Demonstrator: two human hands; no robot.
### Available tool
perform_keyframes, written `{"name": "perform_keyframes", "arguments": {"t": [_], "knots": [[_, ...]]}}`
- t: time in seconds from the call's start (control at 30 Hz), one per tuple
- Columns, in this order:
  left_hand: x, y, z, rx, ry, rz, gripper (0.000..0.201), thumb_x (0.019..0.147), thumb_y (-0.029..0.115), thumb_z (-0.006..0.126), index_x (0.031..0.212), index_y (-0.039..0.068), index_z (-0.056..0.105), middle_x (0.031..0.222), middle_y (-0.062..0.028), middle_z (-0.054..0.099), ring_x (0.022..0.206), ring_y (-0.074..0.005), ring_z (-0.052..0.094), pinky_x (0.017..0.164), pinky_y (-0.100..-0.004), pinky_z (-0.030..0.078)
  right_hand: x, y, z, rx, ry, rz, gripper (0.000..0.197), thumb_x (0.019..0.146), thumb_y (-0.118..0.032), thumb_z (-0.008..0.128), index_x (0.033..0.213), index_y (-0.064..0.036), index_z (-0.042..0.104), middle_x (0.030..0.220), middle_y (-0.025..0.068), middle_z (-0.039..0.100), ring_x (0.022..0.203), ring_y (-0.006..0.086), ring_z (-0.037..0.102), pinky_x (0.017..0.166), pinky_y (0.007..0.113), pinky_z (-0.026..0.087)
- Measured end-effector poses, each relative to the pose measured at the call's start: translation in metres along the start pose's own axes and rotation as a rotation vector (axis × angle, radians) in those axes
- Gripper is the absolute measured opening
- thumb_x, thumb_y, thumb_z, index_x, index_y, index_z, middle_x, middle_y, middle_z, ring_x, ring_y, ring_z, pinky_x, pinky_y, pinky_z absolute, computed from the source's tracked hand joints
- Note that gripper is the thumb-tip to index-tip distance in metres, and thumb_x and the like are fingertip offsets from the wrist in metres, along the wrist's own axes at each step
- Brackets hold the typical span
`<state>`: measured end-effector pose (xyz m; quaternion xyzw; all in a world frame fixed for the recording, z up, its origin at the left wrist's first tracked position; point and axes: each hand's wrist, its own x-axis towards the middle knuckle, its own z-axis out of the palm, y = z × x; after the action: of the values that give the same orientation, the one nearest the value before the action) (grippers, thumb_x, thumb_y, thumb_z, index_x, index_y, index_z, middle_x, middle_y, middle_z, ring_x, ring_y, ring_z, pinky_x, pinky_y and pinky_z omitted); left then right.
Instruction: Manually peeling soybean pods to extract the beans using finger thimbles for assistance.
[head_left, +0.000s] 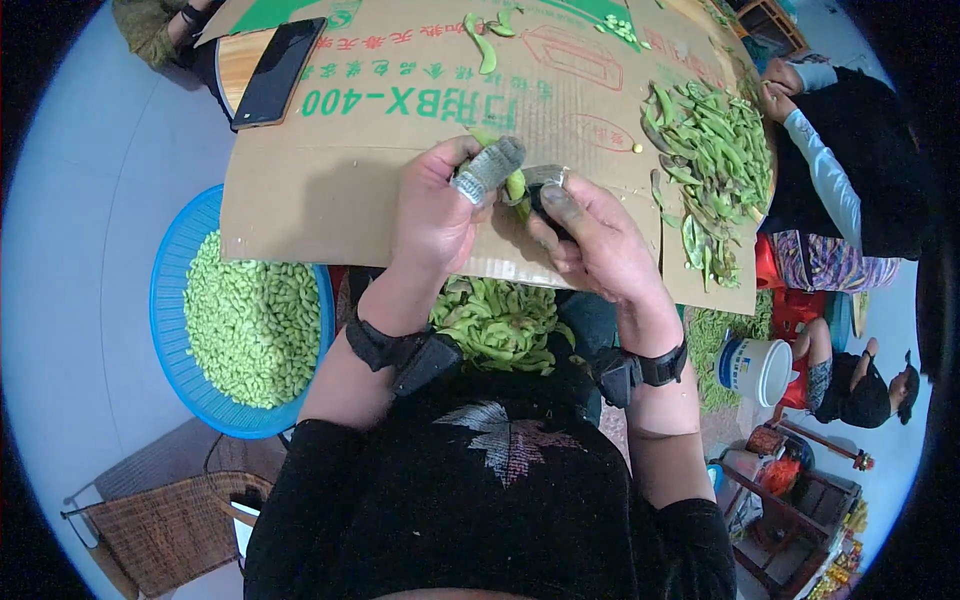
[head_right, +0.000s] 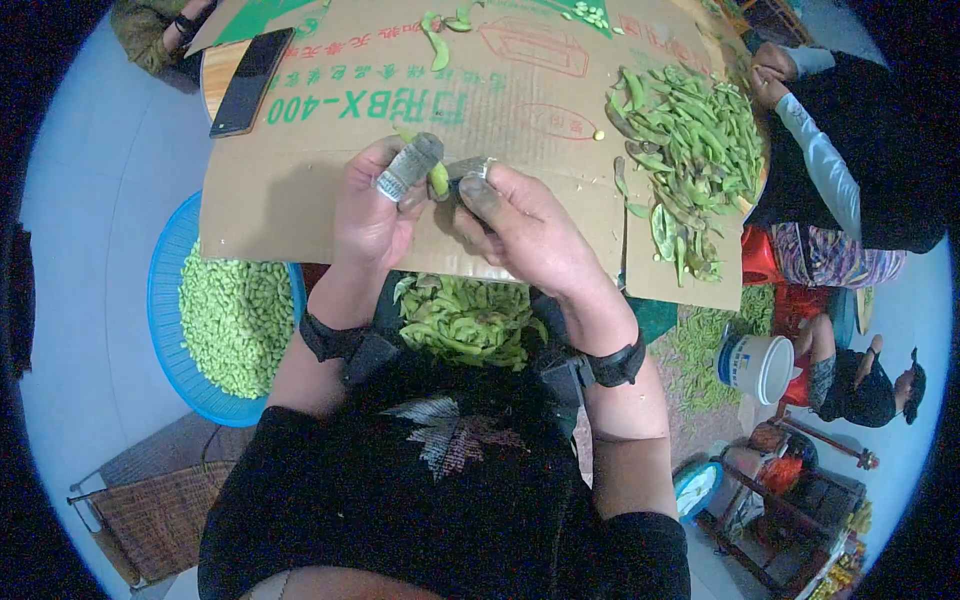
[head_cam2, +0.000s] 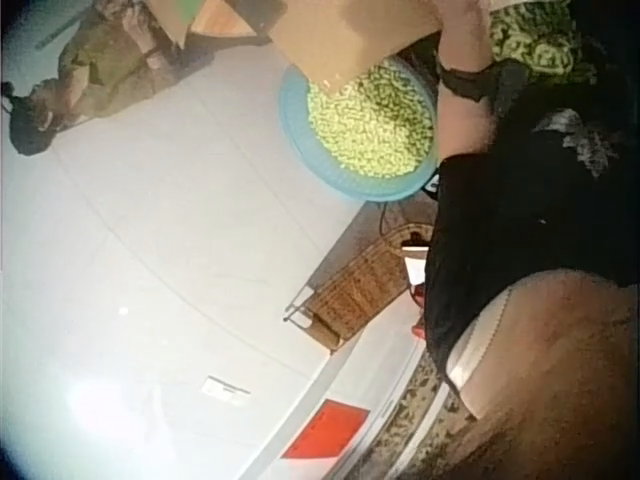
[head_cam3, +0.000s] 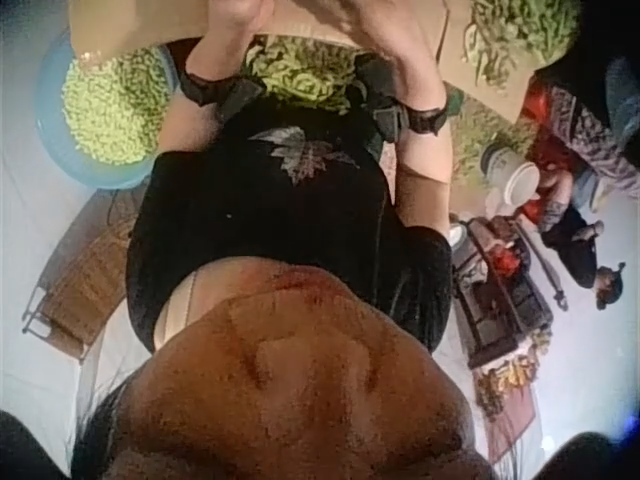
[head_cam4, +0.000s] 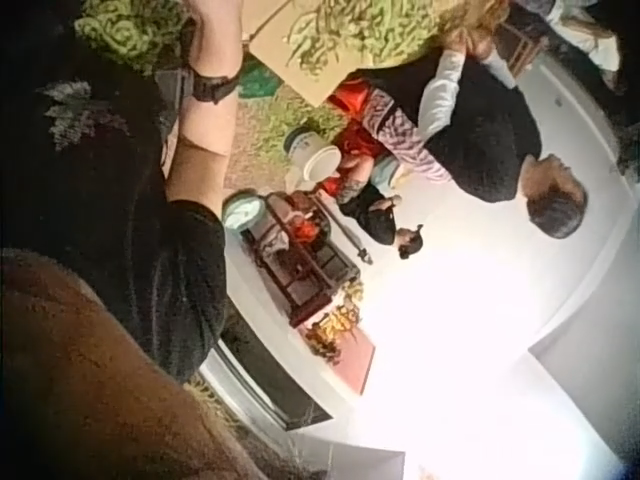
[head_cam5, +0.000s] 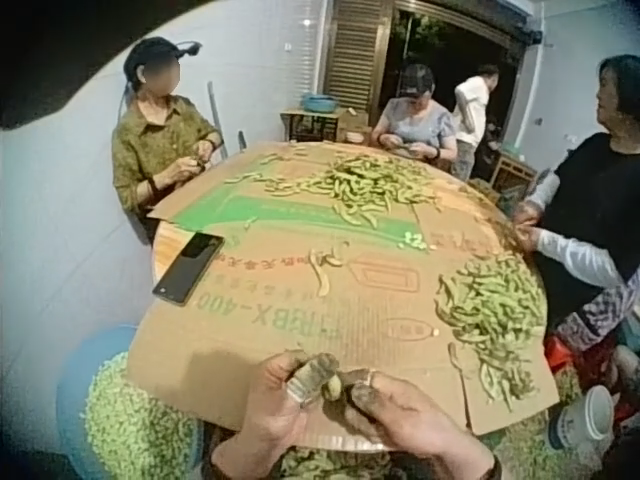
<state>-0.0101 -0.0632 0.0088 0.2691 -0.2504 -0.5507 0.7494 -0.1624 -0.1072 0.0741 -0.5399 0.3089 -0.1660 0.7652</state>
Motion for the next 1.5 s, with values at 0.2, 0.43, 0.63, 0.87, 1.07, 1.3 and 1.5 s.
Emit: {"name": "perform_keyframes", "arguments": {"t": [0.2,0.43,0.63,0.87,1.07,1.3,1.5], "knots": [[-0.003,0.003,0.003,0.152,-0.031,-0.045,0.014,0.083,0.002,0.052,0.095,0.001,0.059,0.067,0.0043,0.053,0.049,-0.0006,0.036,0.044,-0.0163,0.024,0.003,0.018,0.002,-0.199,0.132,-0.105,0.017,0.095,-0.016,0.042,0.091,-0.0056,0.055,0.058,-0.0061,0.041,0.045,0.0022,0.031,0.041,0.018,0.025],[-0.004,0.008,-0.005,-0.114,-0.205,-0.215,0.017,0.084,0.006,0.054,0.1,0.001,0.055,0.079,-0.0004,0.055,0.058,-0.0029,0.044,0.049,-0.0177,0.032,0.0,0.016,0.003,0.2,0.034,0.04,0.016,0.092,-0.014,0.045,0.084,-0.0025,0.054,0.058,-0.0014,0.045,0.047,0.0073,0.041,0.043,0.023,0.032],[0.002,-0.01,0.003,0.668,-0.008,0.069,0.019,0.072,0.009,0.071,0.085,0.006,0.057,0.071,0.0033,0.053,0.064,-0.003,0.044,0.057,-0.02,0.04,0.009,0.034,-0.01,-0.879,0.43,-0.455,0.013,0.085,-0.01,0.052,0.08,0.0015,0.051,0.059,0.0082,0.047,0.053,0.0156,0.05,0.05,0.032,0.041],[-0.003,-0.002,0.004,0.248,-0.026,-0.088,0.019,0.079,0.004,0.061,0.098,0.002,0.058,0.08,0.001,0.057,0.069,-0.0066,0.053,0.061,-0.0205,0.045,0.005,0.023,-0.015,-0.086,0.24,-0.053,0.015,0.089,-0.016,0.051,0.081,-0.005,0.058,0.061,-0.0046,0.047,0.048,0.0026,0.038,0.043,0.019,0.03],[-0.008,-0.004,0.022,0.556,-0.091,0.1,0.032,0.08,0.0,0.058,0.112,0.002,0.05,0.085,-0.0017,0.061,0.078,-0.0092,0.057,0.068,-0.0229,0.047,0.004,-0.004,-0.039,-0.635,0.538,-0.421,0.028,0.089,-0.023,0.052,0.103,0.0009,0.056,0.085,0.0096,0.063,0.085,0.018,0.06,0.075,0.027,0.046],[-0.016,0.0,0.025,0.939,-0.232,0.287,0.052,0.074,0.003,0.063,0.122,0.01,0.046,0.087,-0.0138,0.064,0.076,-0.025,0.064,0.065,-0.0331,0.05,0.013,0.005,-0.033,-0.287,0.041,-0.236,0.028,0.085,-0.013,0.058,0.11,-0.0025,0.051,0.09,-0.0007,0.056,0.08,0.0062,0.05,0.072,0.022,0.043],[-0.02,0.01,0.023,1.118,-0.341,0.514,0.046,0.067,-0.003,0.059,0.111,0.01,0.061,0.085,-0.0107,0.063,0.071,-0.0243,0.063,0.064,-0.0316,0.05,0.009,0.018,-0.016,0.372,0.139,-0.151,0.014,0.088,-0.005,0.05,0.102,-0.0042,0.05,0.072,-0.0026,0.053,0.038,0.0007,0.038,0.031,0.014,0.026]]}}
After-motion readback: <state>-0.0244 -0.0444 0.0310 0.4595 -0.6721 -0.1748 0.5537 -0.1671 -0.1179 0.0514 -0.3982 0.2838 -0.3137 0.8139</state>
